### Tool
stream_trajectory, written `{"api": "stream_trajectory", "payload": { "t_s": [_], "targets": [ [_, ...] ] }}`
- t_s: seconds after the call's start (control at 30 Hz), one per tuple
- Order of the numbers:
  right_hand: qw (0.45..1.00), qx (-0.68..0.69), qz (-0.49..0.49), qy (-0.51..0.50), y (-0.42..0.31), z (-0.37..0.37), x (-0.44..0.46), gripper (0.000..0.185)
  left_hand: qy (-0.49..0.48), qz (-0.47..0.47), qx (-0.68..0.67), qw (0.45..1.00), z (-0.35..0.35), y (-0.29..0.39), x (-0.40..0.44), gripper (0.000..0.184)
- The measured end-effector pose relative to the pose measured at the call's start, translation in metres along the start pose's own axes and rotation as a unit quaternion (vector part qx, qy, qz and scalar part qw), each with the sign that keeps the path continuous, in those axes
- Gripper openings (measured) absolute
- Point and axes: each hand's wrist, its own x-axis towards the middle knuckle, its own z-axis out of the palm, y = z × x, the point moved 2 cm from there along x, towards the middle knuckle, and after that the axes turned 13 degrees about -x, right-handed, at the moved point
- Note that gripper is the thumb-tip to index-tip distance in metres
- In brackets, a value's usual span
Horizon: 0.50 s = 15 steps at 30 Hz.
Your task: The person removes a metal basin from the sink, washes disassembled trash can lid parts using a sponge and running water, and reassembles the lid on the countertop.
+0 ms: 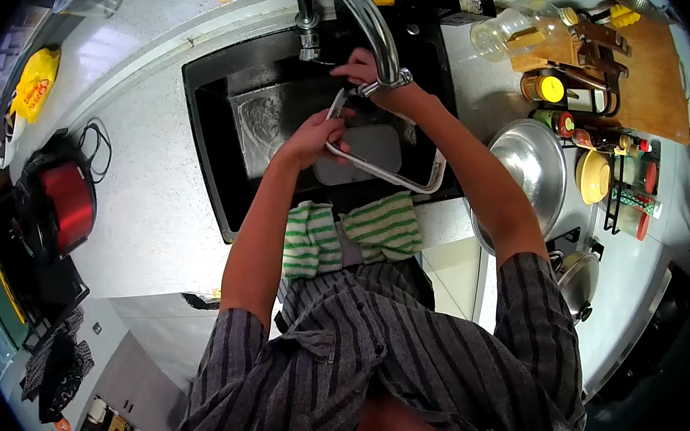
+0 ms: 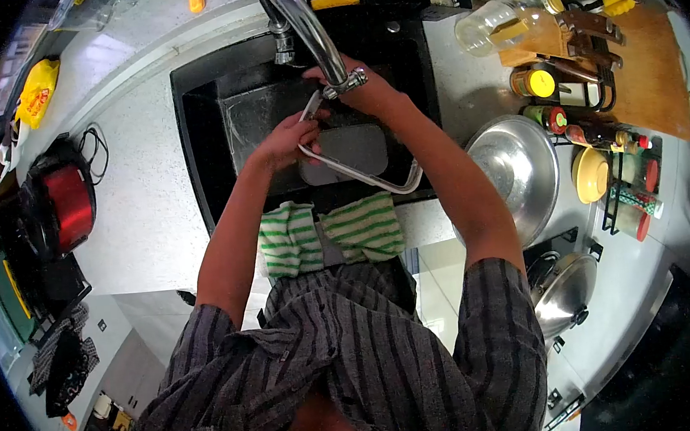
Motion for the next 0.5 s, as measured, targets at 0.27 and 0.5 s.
{"api": "stream_trajectory", "payload": {
  "t_s": [0.27,0.5],
  "targets": [
    [0.997,-0.066,-0.015,0.048,0.011,0.003,0.027,0.03,0.002,0.036,-0.084,0.996,-0.017,-0.01,-0.021,0.037],
    [0.977,0.033,0.107,0.182,-0.013,0.028,-0.011,0.016,0.007,0.048,-0.116,0.992,-0.019,-0.019,-0.038,0.032]
  ]
}}
